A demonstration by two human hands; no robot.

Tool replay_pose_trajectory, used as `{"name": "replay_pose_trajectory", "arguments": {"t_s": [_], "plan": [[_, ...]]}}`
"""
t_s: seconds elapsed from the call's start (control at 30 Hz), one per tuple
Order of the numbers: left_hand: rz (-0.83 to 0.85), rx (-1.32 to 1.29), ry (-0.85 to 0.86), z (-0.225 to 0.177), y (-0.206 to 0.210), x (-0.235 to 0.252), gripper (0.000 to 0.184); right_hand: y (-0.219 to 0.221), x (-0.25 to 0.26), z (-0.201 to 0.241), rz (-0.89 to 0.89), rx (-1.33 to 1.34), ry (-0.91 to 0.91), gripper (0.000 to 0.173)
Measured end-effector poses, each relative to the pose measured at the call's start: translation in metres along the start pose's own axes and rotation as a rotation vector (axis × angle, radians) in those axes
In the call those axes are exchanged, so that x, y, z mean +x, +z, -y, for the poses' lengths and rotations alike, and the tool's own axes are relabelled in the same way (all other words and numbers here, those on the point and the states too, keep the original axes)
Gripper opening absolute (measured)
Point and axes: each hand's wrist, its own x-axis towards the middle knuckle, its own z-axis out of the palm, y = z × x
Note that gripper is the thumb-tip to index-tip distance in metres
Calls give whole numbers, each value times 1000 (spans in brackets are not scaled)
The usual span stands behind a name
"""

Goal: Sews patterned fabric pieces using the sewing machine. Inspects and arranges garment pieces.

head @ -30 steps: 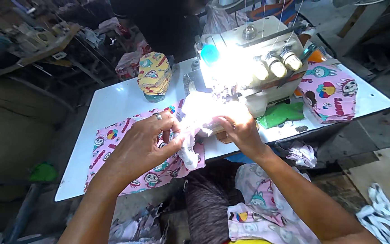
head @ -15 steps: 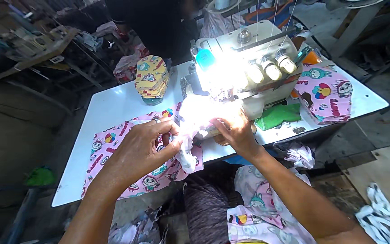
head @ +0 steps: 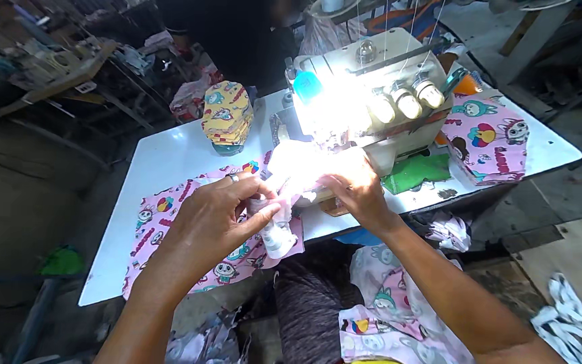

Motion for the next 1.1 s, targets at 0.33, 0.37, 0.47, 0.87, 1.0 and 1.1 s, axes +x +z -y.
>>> {"name": "replay_pose_trajectory", "arguments": {"t_s": [0.33,0.37,0.47,0.87,1.0,1.1], "plan": [[-15,104,97,-10,5,-1,26,-4,6,-3,88,-85,-50,14],[-13,102,97,-11,6,-1,25,-4,7,-3,100,-95,-61,14],[-5,99,85,-12,7,-2,25,-5,8,-3,131,-93,-76,13],[-112,79,66,-81,63,-10,25,-35,-8,0,215,-213,-139,19],[-158,116,18,-94,79,-15,24,-41,-16,1,227,-233,-144,22],[-180,162,-12,-102,82,-14,25,-41,-17,1,229,-226,-130,22]]}}
